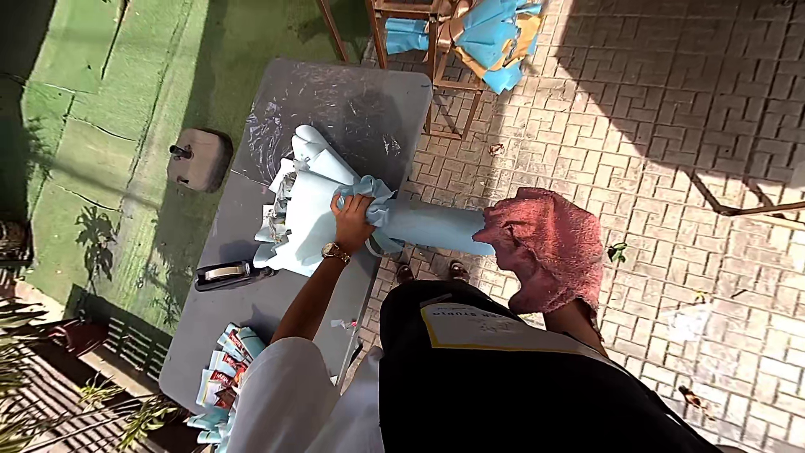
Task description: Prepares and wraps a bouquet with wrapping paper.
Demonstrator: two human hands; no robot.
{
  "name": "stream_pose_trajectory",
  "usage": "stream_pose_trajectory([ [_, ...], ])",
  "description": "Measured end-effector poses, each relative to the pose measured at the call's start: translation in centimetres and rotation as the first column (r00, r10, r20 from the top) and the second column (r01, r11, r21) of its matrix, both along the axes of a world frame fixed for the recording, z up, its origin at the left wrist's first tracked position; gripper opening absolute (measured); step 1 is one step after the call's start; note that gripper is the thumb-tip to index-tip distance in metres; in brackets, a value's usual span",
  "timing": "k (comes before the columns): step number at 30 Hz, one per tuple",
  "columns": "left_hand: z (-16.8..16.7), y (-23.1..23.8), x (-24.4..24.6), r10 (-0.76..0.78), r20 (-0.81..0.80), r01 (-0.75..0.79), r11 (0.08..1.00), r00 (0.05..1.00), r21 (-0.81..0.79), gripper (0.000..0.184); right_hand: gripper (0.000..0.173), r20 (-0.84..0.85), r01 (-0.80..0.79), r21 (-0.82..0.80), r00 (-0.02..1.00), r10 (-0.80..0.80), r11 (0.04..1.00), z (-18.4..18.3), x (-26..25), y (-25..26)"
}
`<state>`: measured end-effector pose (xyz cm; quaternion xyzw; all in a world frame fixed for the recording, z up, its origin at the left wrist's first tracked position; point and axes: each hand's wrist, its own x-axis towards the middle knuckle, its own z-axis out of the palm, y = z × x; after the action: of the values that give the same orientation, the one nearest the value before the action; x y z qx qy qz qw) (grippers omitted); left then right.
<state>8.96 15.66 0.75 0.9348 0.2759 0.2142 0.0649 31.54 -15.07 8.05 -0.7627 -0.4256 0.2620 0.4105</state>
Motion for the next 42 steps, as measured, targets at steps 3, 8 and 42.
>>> stream_pose_trajectory([
  [3,-0.4,-0.4,0.3,0.341,0.194,-0.355,0.934,0.92,0.041,0.066,0.047,-0.077,0.013,0.141,0.997,-0.002,0.99,-2.3,0.7,-0.3],
  [8,-0.2,0.2,0.2,0.021,0.086,-0.054,0.917,0.996,0.395,0.036,0.027,0.019,-0.099,0.193,0.995,0.097,0.976,-2.8,2.6,3.4],
  [42,2.8,7.1,2.8,-0.112,-0.807,-0.174,0.95,0.58,-0.257,0.101,0.113,0.275,-0.383,-0.491,0.785,0.556,0.783,-10.1,-11.0,29.7],
])
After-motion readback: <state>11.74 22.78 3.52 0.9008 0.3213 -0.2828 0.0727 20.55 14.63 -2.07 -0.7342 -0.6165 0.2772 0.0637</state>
